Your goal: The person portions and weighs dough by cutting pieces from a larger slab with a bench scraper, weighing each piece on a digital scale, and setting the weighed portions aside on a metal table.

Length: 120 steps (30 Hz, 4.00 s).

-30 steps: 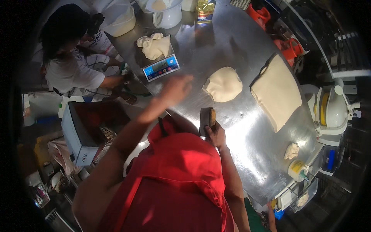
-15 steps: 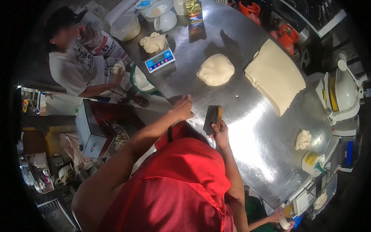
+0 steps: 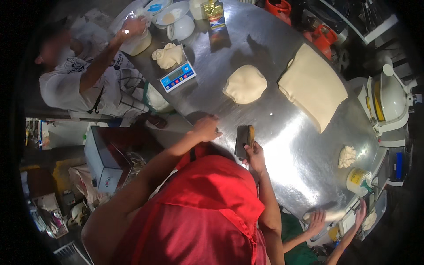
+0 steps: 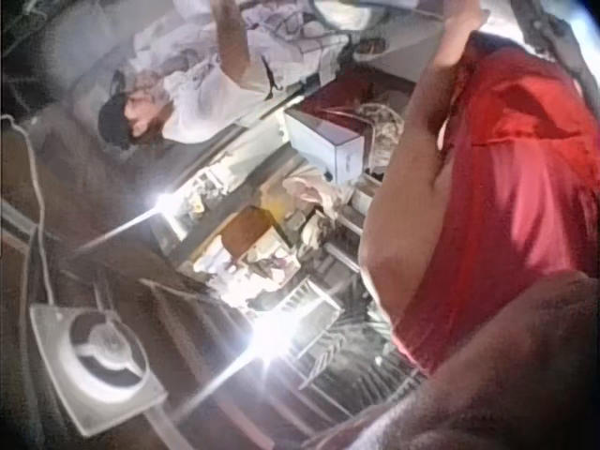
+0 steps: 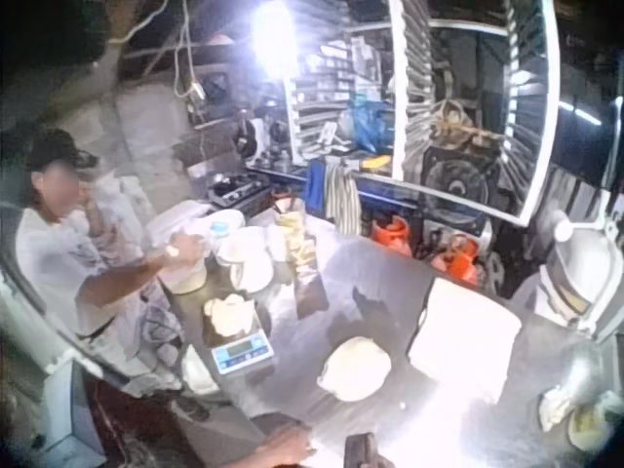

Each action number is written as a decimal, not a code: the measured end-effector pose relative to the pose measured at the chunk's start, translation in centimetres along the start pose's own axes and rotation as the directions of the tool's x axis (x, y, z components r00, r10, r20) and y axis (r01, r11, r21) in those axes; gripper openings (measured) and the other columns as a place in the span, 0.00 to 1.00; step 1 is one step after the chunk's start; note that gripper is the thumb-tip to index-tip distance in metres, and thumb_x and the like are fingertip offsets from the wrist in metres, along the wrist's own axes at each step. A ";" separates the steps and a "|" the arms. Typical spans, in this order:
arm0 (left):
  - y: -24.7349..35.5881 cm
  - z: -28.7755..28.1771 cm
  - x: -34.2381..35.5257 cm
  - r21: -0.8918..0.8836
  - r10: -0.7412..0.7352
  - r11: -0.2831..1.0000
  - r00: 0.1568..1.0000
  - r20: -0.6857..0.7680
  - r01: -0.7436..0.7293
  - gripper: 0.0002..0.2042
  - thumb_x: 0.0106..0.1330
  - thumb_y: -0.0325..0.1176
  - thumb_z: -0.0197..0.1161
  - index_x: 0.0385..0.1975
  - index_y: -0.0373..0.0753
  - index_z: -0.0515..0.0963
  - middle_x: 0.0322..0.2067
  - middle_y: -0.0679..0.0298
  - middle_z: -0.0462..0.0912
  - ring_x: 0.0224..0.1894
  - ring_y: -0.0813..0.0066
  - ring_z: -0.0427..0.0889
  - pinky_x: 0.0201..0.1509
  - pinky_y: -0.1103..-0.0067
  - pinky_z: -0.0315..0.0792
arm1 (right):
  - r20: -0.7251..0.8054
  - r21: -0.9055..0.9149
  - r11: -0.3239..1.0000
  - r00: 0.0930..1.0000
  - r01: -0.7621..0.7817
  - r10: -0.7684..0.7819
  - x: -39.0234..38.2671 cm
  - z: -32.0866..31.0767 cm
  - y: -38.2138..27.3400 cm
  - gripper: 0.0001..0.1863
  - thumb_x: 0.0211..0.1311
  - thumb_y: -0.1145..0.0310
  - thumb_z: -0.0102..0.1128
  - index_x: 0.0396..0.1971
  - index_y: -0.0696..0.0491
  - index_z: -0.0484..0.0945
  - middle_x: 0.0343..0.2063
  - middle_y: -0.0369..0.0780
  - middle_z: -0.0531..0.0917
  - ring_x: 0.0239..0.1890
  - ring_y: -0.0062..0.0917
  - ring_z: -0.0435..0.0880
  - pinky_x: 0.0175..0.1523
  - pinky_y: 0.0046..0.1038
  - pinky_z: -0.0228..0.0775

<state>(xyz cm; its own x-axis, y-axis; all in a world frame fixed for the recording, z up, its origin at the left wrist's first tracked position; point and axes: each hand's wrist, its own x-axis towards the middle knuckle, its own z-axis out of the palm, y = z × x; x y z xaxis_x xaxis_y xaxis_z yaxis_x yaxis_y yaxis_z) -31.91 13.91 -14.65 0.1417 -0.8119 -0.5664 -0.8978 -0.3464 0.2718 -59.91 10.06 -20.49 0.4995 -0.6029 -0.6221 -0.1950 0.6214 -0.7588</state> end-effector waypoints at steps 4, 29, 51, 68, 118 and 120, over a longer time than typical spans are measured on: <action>-7.1 -2.0 1.4 -0.401 -0.009 0.892 0.877 -0.481 -0.211 0.12 0.66 0.41 0.69 0.45 0.44 0.86 0.37 0.56 0.90 0.42 0.57 0.90 0.49 0.65 0.81 | -0.072 -0.011 1.000 0.997 0.011 -0.012 0.4 1.3 -0.5 0.12 0.77 0.60 0.59 0.44 0.55 0.76 0.23 0.40 0.82 0.13 0.22 0.78 0.17 0.22 0.69; -28.2 -18.4 12.3 -0.220 -0.146 0.970 0.483 -0.863 -0.100 0.33 0.45 0.37 0.81 0.57 0.45 0.81 0.51 0.52 0.80 0.58 0.49 0.77 0.65 0.59 0.73 | 0.586 -0.777 0.001 0.723 0.630 -0.365 23.9 29.5 -22.9 0.30 0.65 0.71 0.54 0.68 0.57 0.71 0.73 0.47 0.69 0.59 0.44 0.83 0.61 0.42 0.78; -25.0 -5.9 5.6 -0.875 -0.175 -0.011 0.863 -0.474 -0.483 0.27 0.73 0.35 0.62 0.67 0.31 0.67 0.64 0.51 0.74 0.64 0.59 0.75 0.71 0.63 0.68 | 0.442 0.085 0.964 0.857 0.252 -0.263 15.0 25.7 -25.8 0.46 0.64 0.37 0.68 0.68 0.58 0.69 0.61 0.47 0.78 0.63 0.38 0.78 0.65 0.34 0.73; 9.3 -3.8 -2.2 -0.998 0.209 -0.042 0.976 -0.053 -0.045 0.34 0.82 0.60 0.44 0.76 0.40 0.60 0.70 0.56 0.69 0.71 0.59 0.71 0.75 0.64 0.65 | 0.051 -0.674 0.440 0.632 0.593 -0.773 -6.7 3.3 -14.0 0.57 0.44 0.53 0.81 0.73 0.59 0.62 0.73 0.57 0.59 0.70 0.54 0.68 0.70 0.43 0.70; -1.5 -12.5 21.1 -0.092 0.384 0.920 0.923 0.027 -0.380 0.47 0.49 0.51 0.78 0.66 0.28 0.70 0.57 0.43 0.83 0.65 0.51 0.80 0.67 0.66 0.76 | -0.375 -0.805 0.591 0.812 -0.046 -0.448 5.3 8.6 -15.6 0.18 0.71 0.63 0.61 0.50 0.61 0.74 0.32 0.61 0.84 0.37 0.62 0.84 0.42 0.53 0.76; -2.0 -8.4 20.5 0.126 0.401 0.916 0.884 -0.239 -0.381 0.46 0.51 0.52 0.78 0.67 0.27 0.70 0.57 0.44 0.83 0.65 0.52 0.80 0.68 0.67 0.76 | -0.293 -0.885 0.464 0.820 -0.038 -0.491 7.8 10.0 -19.9 0.17 0.71 0.62 0.60 0.48 0.61 0.75 0.29 0.58 0.85 0.34 0.58 0.84 0.38 0.52 0.76</action>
<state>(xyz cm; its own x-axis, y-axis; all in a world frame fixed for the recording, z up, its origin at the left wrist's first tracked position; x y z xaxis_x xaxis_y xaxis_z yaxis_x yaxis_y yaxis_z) -23.73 -6.01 -20.25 -0.1353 -0.9692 -0.2058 -0.9290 0.0518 0.3666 -43.71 -2.03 -8.32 0.2577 -0.9466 -0.1938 -0.8567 -0.1310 -0.4989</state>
